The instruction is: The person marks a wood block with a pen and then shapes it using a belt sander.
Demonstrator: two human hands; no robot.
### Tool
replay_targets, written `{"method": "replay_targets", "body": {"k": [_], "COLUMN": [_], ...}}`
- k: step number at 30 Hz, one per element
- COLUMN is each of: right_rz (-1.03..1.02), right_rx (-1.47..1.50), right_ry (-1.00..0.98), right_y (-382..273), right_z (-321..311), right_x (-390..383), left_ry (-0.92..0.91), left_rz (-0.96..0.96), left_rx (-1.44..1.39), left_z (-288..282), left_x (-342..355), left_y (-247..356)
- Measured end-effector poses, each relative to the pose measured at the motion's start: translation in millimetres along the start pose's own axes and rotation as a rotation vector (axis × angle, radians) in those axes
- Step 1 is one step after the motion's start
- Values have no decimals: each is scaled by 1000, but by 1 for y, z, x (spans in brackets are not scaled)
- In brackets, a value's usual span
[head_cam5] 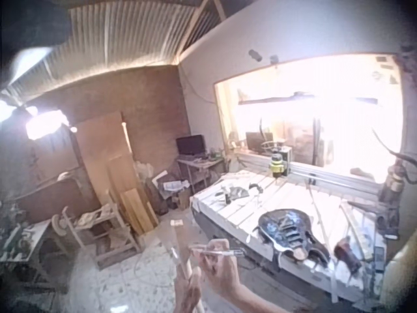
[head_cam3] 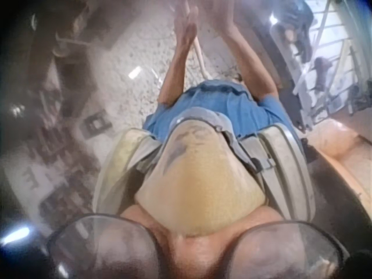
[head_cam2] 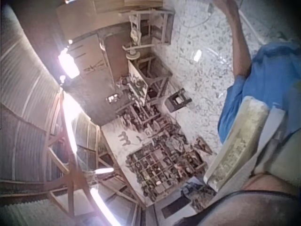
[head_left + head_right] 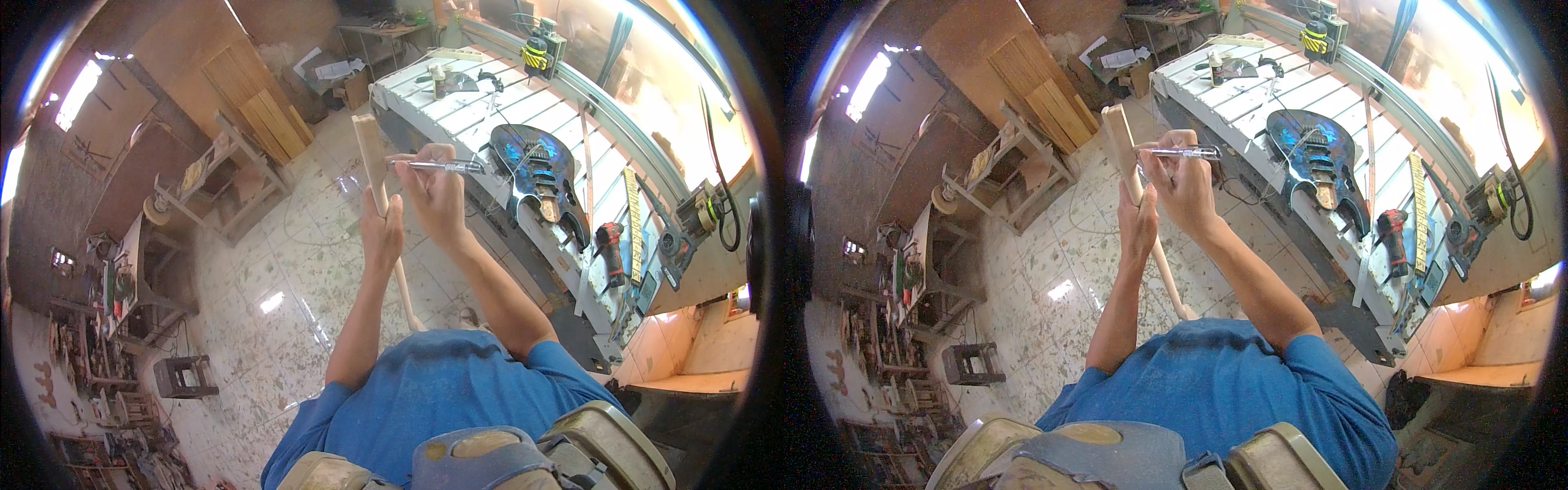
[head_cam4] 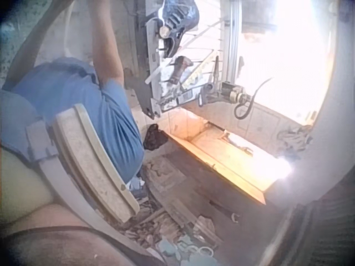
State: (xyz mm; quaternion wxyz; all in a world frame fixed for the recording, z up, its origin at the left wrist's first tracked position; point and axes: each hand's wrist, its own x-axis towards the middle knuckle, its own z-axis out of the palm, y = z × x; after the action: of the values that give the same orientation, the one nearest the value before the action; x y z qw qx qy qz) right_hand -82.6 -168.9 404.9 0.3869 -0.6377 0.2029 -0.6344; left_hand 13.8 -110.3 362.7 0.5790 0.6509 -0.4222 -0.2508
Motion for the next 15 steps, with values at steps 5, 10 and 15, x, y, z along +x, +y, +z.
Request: {"method": "replay_targets", "body": {"k": [5, 10, 15], "right_rz": [12, 31, -26], "right_rx": [41, -3, -29], "right_ry": [-23, -37, -33], "right_y": [3, 1, -11], "right_z": [-1, -3, -1], "right_x": [-9, -10, 11], "left_ry": [12, 0, 10], "left_rz": [53, 18, 42], "left_rx": [14, 4, 7], "left_z": [-2, -3, -3], "left_x": [4, 2, 0], "left_y": [-13, -5, -7]}}
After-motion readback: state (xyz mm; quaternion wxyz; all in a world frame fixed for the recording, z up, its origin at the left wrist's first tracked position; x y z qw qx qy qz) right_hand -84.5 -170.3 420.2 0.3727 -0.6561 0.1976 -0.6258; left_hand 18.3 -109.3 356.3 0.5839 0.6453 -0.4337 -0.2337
